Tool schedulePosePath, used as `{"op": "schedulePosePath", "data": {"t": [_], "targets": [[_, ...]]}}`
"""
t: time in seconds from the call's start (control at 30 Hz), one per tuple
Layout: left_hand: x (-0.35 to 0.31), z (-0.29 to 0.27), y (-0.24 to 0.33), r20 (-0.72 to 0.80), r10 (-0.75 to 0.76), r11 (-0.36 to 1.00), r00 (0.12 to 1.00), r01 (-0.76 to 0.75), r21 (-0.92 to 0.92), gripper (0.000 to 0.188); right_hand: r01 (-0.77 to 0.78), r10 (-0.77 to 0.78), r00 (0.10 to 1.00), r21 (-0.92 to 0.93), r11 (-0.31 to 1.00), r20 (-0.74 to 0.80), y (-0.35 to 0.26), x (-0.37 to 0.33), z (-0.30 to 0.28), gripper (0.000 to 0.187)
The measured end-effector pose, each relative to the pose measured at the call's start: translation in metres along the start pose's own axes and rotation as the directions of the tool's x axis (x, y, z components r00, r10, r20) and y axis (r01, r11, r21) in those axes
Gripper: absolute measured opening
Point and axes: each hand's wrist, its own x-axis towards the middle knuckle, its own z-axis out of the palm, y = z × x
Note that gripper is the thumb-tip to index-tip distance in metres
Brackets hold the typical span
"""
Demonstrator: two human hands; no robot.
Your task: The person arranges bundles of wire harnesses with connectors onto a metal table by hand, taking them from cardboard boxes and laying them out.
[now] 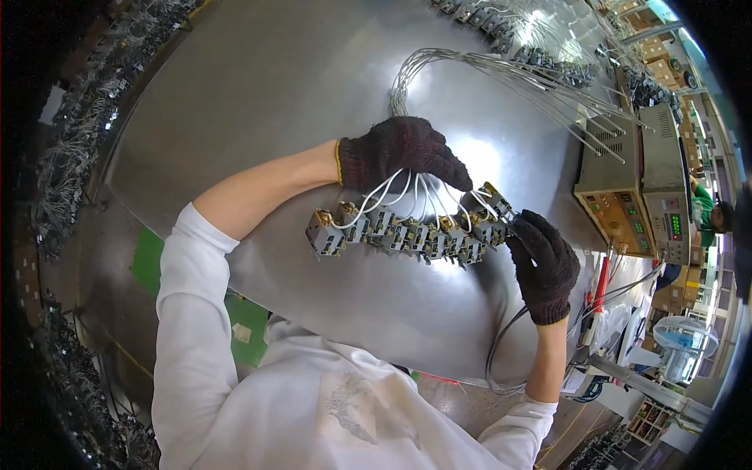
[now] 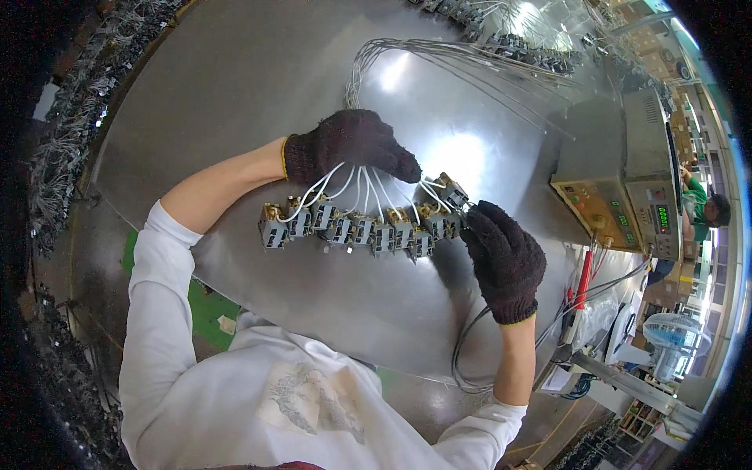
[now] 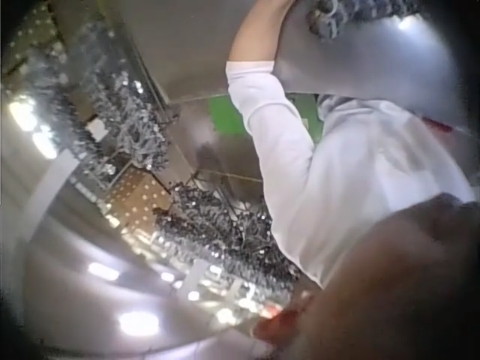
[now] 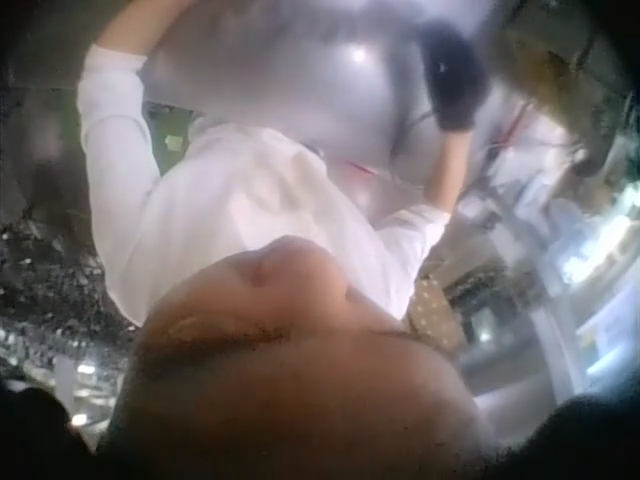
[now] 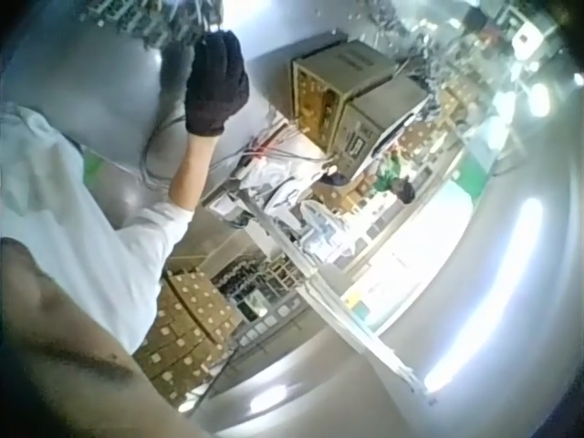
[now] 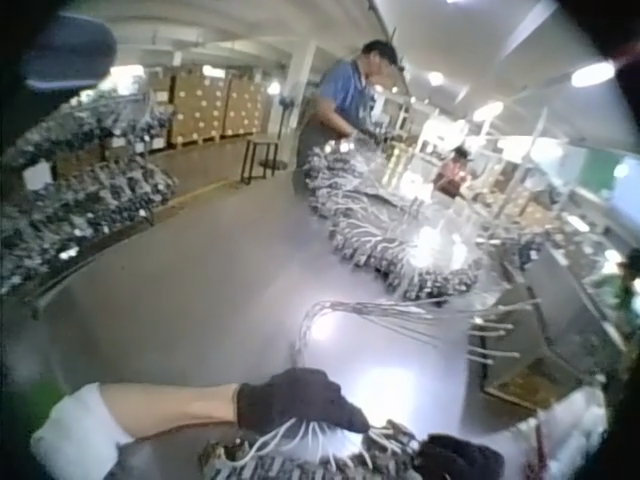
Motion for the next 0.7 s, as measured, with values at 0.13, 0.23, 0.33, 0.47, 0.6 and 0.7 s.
{"op": "schedulePosePath", "data": {"t": [0.13, 0.23, 0.33, 0.47, 0.6, 0.7], "targets": [[-0.001, 0.002, -0.001, -0.018, 0.043, 0.999, 0.999, -0.043, 0.016, 0.050, 0.016, -0.016, 1.000, -0.026, 1.000, 0.003, 0.001, -0.004, 0.002, 0.036], [-0.007, 0.006, -0.006, -0.032, 0.041, 0.996, 0.999, -0.038, 0.084, 0.050, -0.020, 0.020, 1.000, -0.018, 1.000, 0.011, -0.004, -0.006, 0.002, 0.036], [-0.007, 0.009, -0.008, -0.048, 0.051, 0.993, 0.998, -0.046, 0.111, 0.052, -0.078, 0.078, 0.997, 0.003, 0.997, 0.005, -0.012, -0.014, 0.005, 0.033], [-0.001, 0.001, 0.002, -0.052, 0.015, 0.999, 0.999, -0.012, 0.052, 0.055, -0.501, 0.557, 0.831, 0.445, 0.742, 0.006, -0.038, -0.048, 0.006, 0.024], [0.002, 0.000, -0.001, -0.050, 0.049, 0.998, 0.998, -0.047, 0.043, 0.054, -0.571, 0.644, 0.765, 0.489, 0.660, 0.024, -0.043, -0.058, 0.015, 0.024], [0.001, 0.001, -0.004, 0.047, 0.015, 0.999, 0.999, -0.017, 0.042, 0.051, -0.367, 0.397, 0.897, 0.174, 0.914, -0.192, -0.043, -0.048, 0.023, 0.034]]}}
